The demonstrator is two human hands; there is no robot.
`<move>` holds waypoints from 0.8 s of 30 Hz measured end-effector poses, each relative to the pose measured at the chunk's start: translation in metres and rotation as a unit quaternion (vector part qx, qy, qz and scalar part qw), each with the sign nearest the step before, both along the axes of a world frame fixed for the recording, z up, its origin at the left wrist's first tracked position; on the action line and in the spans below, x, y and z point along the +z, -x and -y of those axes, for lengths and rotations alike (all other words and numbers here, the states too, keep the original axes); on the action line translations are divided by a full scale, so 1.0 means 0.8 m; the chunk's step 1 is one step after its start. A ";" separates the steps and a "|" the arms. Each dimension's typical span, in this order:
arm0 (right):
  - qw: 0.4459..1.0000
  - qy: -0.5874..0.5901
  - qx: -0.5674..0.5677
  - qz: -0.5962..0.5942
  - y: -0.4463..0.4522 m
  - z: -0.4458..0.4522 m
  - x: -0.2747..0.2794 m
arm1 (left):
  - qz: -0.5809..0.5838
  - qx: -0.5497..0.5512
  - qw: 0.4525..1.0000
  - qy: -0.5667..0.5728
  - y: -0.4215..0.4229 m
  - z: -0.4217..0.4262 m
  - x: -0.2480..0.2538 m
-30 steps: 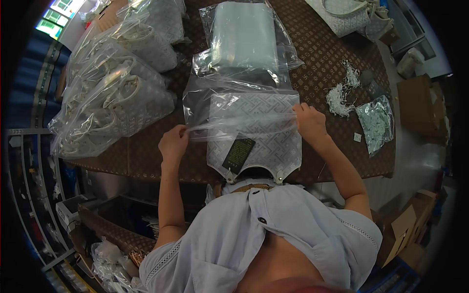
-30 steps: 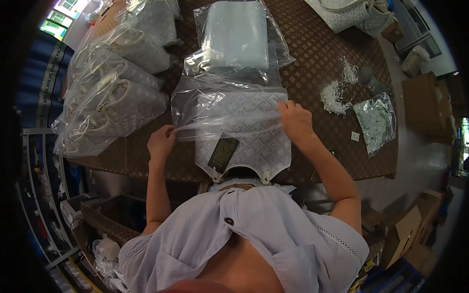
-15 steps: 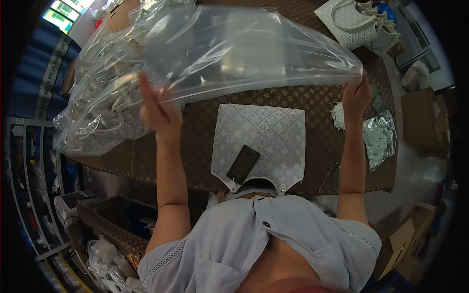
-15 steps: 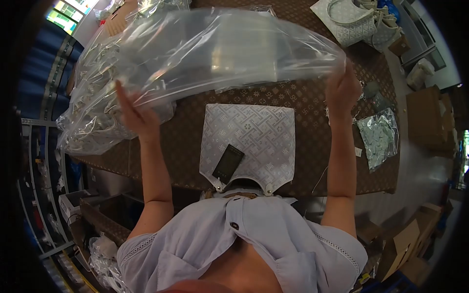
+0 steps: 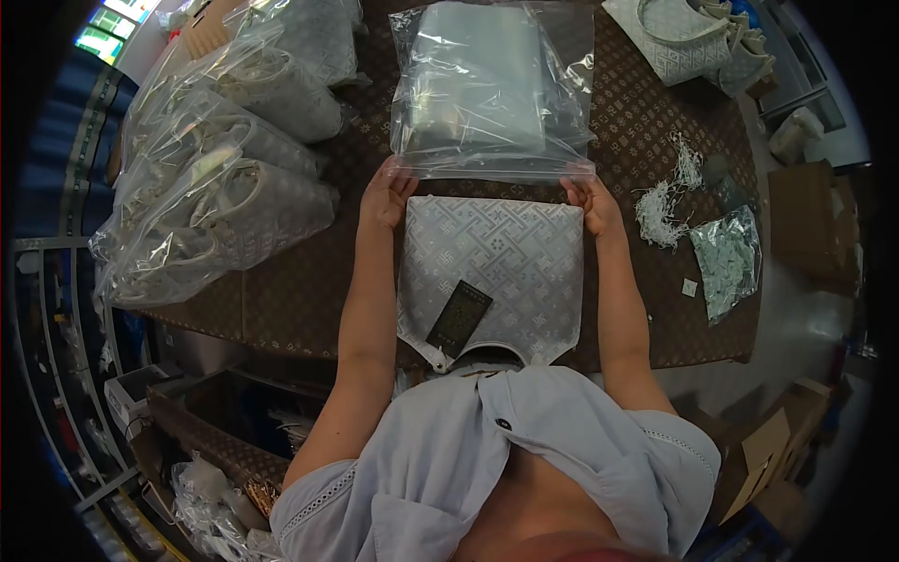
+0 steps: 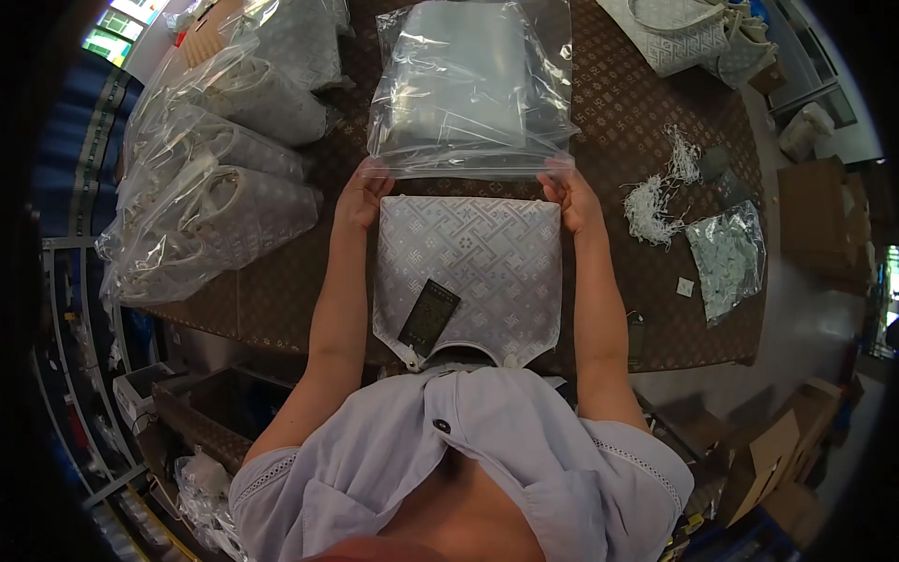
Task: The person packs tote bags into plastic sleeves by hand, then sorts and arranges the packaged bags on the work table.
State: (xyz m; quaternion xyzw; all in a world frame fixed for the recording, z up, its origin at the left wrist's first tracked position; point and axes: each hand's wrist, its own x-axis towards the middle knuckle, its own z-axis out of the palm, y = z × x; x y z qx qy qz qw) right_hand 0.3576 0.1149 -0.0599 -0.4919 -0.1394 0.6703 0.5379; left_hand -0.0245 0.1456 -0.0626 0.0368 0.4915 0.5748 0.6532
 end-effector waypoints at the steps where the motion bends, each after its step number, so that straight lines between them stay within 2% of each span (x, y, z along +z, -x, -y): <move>1: 0.999 -0.003 -0.016 -0.037 -0.009 -0.001 -0.006 | -0.004 -0.041 0.998 -0.054 -0.002 0.006 -0.001; 2: 0.997 -0.005 -0.032 -0.074 -0.014 0.002 -0.010 | -0.006 -0.082 0.991 -0.106 -0.003 0.013 -0.004; 6: 0.994 -0.014 -0.063 -0.085 -0.015 0.025 -0.031 | -0.024 -0.130 0.990 -0.054 -0.010 0.029 -0.029; 8: 0.996 -0.051 0.010 0.068 -0.002 0.046 -0.042 | -0.005 -0.162 0.985 -0.065 0.001 0.031 -0.051; 9: 0.996 -0.051 0.008 0.068 0.008 0.053 -0.029 | -0.005 -0.164 0.984 -0.065 -0.001 0.035 -0.040; 11: 0.983 0.021 0.027 0.183 0.021 0.068 -0.002 | -0.134 -0.156 0.977 -0.052 -0.005 0.054 -0.015; 12: 0.983 0.023 0.024 0.182 0.022 0.075 0.000 | -0.133 -0.160 0.977 -0.051 -0.007 0.066 -0.001; 13: 0.984 0.071 0.017 0.164 0.021 0.083 0.003 | -0.277 -0.169 0.946 -0.016 -0.010 0.080 0.012; 14: 0.982 0.119 0.011 0.144 0.021 0.088 0.003 | -0.415 -0.175 0.893 0.021 -0.011 0.091 0.022; 15: 0.982 0.121 0.011 0.143 0.010 0.090 -0.016 | -0.417 -0.176 0.892 0.022 -0.010 0.097 0.027; 16: 0.943 0.079 0.090 0.311 -0.009 0.089 -0.052 | -0.530 -0.215 0.820 0.016 -0.007 0.101 0.032; 17: 0.867 0.035 0.167 0.469 -0.019 0.090 -0.073 | -0.633 -0.250 0.732 0.009 -0.005 0.104 0.037; 18: 0.868 0.035 0.167 0.467 -0.004 0.089 -0.038 | -0.634 -0.251 0.731 0.010 -0.010 0.105 0.044; 19: 0.771 0.072 0.201 0.601 0.010 0.084 0.000 | -0.734 -0.235 0.637 -0.021 -0.018 0.103 0.050; 20: 0.651 0.106 0.228 0.717 0.025 0.081 0.029 | -0.820 -0.213 0.529 -0.052 -0.023 0.100 0.054; 21: 0.651 0.106 0.225 0.718 0.032 0.081 0.031 | -0.820 -0.212 0.530 -0.055 -0.024 0.095 0.055; 23: 0.576 -0.166 0.000 0.800 0.037 0.080 0.034 | -0.841 -0.091 0.485 -0.222 -0.026 0.088 0.055; 24: 0.577 -0.166 -0.001 0.800 0.035 0.080 0.035 | -0.841 -0.092 0.484 -0.223 -0.025 0.090 0.053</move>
